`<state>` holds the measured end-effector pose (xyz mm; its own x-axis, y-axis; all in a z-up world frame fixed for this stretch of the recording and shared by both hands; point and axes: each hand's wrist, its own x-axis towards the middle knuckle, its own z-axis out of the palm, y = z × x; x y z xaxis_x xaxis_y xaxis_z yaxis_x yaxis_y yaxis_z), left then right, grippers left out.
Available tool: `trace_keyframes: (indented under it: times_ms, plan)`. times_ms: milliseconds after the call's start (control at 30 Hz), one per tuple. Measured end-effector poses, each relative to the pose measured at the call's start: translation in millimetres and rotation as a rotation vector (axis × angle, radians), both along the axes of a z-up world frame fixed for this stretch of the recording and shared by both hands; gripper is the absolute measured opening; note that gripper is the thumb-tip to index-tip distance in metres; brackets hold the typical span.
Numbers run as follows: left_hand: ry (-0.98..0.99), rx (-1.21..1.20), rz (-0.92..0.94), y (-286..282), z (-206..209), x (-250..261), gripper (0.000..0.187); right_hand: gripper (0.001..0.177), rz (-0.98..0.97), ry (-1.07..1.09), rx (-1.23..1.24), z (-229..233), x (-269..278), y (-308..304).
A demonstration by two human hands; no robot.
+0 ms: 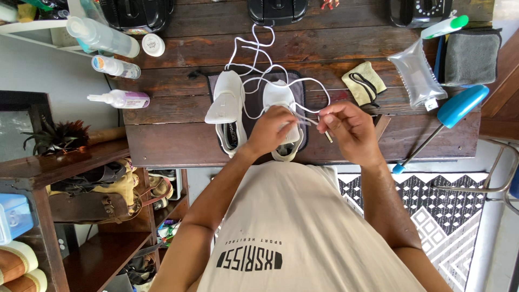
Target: The person laces a pair of white sneakers placed on a wooden workbench. They thread the laces through the eyelets, pull them tight, and tie a knot on one shoe.
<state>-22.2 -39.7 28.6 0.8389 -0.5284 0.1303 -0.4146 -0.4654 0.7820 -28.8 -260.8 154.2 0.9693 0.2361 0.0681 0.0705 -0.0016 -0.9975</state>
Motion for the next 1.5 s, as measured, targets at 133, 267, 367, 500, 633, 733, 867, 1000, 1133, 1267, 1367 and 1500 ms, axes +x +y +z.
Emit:
trace_keyframes:
  times_ms: [133, 267, 367, 500, 633, 733, 867, 1000, 1133, 1267, 1367, 1500]
  plan:
    - [0.230, -0.536, 0.402, 8.0, 18.0, -6.0, 0.011, 0.010, -0.075, 0.137, 0.008, -6.7, -5.4, 22.0]
    - [0.302, -0.638, 0.547, 6.6, 36.4, -12.3, 0.011, 0.010, -0.146, 0.104, -0.016, -51.2, -4.9, 44.7]
    - [0.277, -0.650, 0.547, 3.8, 40.3, -15.9, 0.010, 0.013, -0.183, 0.043, -0.022, -60.7, -3.4, 62.6]
    - [0.271, -0.641, 0.555, 5.3, 48.1, -18.0, 0.009, 0.011, -0.187, -0.060, -0.074, -62.9, 1.1, 72.7]
    - [0.181, -0.614, 0.538, 8.3, 51.5, -18.5, 0.006, 0.010, -0.175, -0.171, -0.128, -58.2, 2.7, 74.3]
    - [0.169, -0.597, 0.474, 12.5, 43.2, -17.0, 0.008, 0.010, -0.168, -0.240, -0.142, -61.2, 2.9, 74.0]
    - [0.073, -0.496, 0.344, 30.7, 53.6, 12.3, 0.026, 0.009, -0.115, -0.277, -0.132, -60.5, -1.8, 69.7]
    - [-0.069, -0.152, 0.294, 34.3, 25.3, 91.8, 0.026, 0.006, -0.050, -0.210, -0.113, -48.0, -12.3, 74.6]
    - [0.140, 0.262, 0.066, 15.0, -49.8, 161.5, 0.015, 0.009, 0.005, -0.167, -0.186, -36.4, -25.5, 73.7]
    - [0.421, 0.517, -0.050, 0.4, -35.4, 177.3, 0.011, 0.008, 0.056, -0.191, -0.226, -41.2, -29.1, 65.5]
    - [0.358, 0.476, -0.099, -4.3, -77.2, 189.9, 0.012, 0.010, 0.056, -0.228, -0.228, -14.1, -25.9, 64.9]
    - [0.316, 0.420, -0.128, -5.4, -84.2, 190.1, 0.013, 0.010, -0.001, -0.323, -0.192, 56.4, -4.5, 66.9]
